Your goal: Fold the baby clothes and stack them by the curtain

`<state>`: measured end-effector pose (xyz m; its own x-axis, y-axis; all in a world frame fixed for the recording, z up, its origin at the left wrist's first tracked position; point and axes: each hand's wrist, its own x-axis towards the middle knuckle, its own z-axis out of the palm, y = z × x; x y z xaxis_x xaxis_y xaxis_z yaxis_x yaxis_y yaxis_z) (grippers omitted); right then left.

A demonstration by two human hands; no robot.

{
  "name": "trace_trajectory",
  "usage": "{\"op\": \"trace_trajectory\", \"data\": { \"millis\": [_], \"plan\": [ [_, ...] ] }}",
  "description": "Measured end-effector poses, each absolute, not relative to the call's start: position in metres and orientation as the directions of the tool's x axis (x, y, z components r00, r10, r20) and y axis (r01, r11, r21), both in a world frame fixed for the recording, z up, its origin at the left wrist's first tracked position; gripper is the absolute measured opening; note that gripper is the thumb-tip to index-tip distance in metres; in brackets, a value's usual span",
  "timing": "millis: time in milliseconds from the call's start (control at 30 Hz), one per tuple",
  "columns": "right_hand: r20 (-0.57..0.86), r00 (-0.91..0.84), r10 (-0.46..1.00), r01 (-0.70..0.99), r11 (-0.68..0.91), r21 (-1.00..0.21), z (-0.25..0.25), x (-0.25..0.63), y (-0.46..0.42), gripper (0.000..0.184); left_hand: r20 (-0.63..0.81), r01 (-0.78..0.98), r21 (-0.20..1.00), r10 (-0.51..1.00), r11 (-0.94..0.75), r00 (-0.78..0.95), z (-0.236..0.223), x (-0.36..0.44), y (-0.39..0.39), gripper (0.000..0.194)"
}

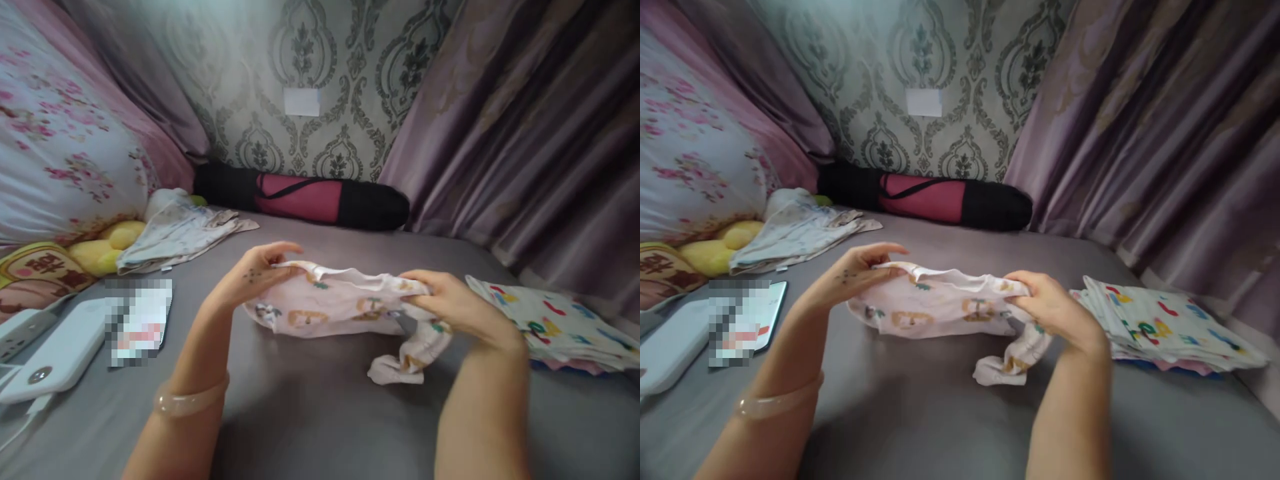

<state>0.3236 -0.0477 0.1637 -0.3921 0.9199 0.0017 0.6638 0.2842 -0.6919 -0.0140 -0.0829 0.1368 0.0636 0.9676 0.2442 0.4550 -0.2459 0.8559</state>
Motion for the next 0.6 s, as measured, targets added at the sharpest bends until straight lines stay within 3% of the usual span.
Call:
{"op": "trace_trajectory", "data": {
  "millis": [100,200,333,467,600],
  "plan": [
    [-0.141,-0.524,0.84,0.619,0.261,-0.741,0.152,0.319,-0.034,0.033,0.052,0.413,0.904,0.988,-0.107,0.143,0.116,-0.018,-0.069,0.042],
    [-0.19,-0.55,0.813,0.599,0.226,-0.768,0.15,0.316,-0.03,0.04,0.006,0.376,0.924,0.984,-0.075,0.18,0.107,-0.014,-0.062,0.042],
    [-0.16,-0.576,0.802,0.568,0.252,-0.784,0.146,0.316,-0.028,0.045,0.095,0.466,0.87,0.983,-0.159,0.159,0.103,-0.012,-0.058,0.037],
    [-0.157,-0.565,0.81,0.55,0.227,-0.804,0.137,0.315,-0.023,0.047,0.293,0.651,0.704,0.951,-0.283,0.096,0.098,-0.013,-0.05,0.03],
    [-0.166,-0.544,0.822,0.583,0.229,-0.78,0.131,0.312,-0.017,0.043,0.31,0.699,0.645,0.942,-0.308,0.129,0.097,-0.01,-0.049,0.024]
  ]
}}
